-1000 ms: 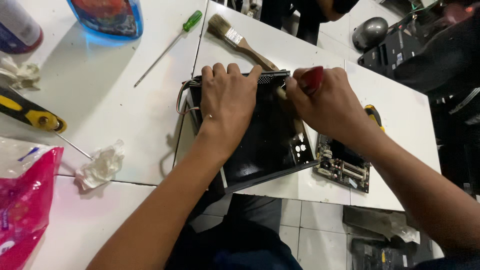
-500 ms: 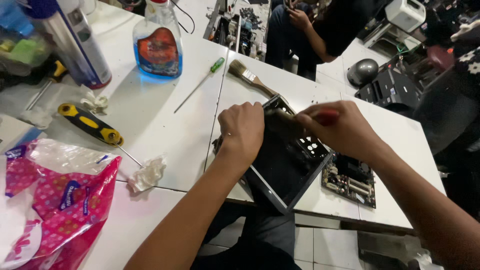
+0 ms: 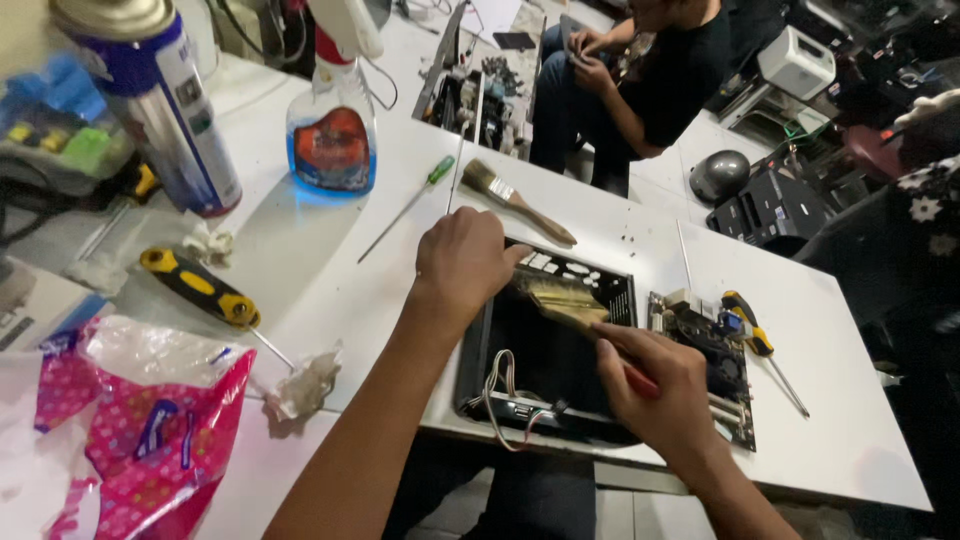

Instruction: The person removes a motherboard from a computer case and sets it aside. They then spray a cleaning solution inside the case and use a brush to scrub the interior surfaces and vents.

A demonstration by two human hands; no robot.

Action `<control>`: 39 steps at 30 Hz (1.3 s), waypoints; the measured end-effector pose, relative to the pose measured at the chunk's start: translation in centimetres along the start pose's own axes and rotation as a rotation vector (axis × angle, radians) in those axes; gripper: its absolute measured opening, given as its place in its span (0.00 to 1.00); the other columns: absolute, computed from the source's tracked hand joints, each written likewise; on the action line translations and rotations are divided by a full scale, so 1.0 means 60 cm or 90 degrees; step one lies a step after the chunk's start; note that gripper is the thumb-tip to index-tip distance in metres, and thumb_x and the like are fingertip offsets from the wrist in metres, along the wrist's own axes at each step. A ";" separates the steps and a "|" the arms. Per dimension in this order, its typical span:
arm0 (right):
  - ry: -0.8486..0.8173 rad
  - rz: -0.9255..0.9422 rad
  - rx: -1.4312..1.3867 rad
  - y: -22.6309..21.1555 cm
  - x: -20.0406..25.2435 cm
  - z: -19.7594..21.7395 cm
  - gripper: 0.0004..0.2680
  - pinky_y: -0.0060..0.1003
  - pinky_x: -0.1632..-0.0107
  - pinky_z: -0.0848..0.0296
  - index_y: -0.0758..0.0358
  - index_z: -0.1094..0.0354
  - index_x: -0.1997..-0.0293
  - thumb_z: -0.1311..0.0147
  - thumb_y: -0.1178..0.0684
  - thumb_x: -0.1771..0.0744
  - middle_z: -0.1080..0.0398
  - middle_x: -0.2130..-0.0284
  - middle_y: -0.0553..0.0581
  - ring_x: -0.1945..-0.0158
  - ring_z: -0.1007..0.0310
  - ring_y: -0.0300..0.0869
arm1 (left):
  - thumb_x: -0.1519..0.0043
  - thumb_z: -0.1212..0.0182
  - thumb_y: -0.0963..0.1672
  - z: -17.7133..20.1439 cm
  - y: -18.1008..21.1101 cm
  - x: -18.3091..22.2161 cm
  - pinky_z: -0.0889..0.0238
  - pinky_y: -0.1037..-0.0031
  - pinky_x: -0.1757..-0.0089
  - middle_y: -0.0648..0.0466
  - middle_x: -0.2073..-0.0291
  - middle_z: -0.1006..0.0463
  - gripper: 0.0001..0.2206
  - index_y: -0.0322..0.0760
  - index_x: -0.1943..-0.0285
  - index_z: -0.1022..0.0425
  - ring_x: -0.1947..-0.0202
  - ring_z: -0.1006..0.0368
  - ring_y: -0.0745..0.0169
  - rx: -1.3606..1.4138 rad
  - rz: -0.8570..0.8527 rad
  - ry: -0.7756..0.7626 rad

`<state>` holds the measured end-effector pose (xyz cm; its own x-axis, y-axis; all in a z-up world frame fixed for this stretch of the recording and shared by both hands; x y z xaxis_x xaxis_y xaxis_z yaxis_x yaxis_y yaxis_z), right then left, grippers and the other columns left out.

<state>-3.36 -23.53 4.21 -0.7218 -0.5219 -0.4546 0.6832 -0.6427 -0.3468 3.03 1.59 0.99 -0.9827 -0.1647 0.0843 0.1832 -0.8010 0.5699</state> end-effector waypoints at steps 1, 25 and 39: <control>0.011 0.004 -0.001 -0.002 -0.013 -0.009 0.07 0.32 0.60 0.23 0.60 0.18 0.53 0.42 0.56 0.32 0.15 0.63 0.54 0.66 0.15 0.38 | 0.31 0.35 0.59 -0.019 -0.013 -0.014 0.26 0.50 0.59 0.43 0.61 0.18 0.25 0.32 0.59 0.18 0.56 0.20 0.36 -0.006 -0.005 0.008; -0.026 0.042 -0.037 -0.039 -0.020 -0.039 0.08 0.32 0.68 0.25 0.62 0.18 0.54 0.41 0.54 0.33 0.18 0.67 0.54 0.73 0.19 0.39 | 0.41 0.39 0.52 -0.062 -0.049 -0.012 0.41 0.72 0.73 0.56 0.78 0.15 0.17 0.51 0.49 0.09 0.84 0.37 0.71 0.380 -0.083 -0.055; -0.034 0.043 -0.105 -0.065 -0.029 -0.049 0.05 0.35 0.68 0.29 0.64 0.21 0.57 0.42 0.57 0.33 0.23 0.71 0.56 0.74 0.25 0.42 | 0.42 0.44 0.43 -0.061 -0.048 -0.007 0.50 0.76 0.78 0.63 0.80 0.18 0.19 0.52 0.49 0.08 0.86 0.48 0.74 0.416 -0.065 -0.049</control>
<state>-4.45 -18.44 3.93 -0.6752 -0.5925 -0.4393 0.7363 -0.5062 -0.4490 3.01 1.89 -3.68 -0.9978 -0.0450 0.0478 0.0590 -0.2933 0.9542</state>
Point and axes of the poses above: each hand's wrist, its own x-axis away from the middle knuckle, its own z-axis out of the back of the hand, y = z × x, the point moved 2 cm from there along -x, towards the middle knuckle
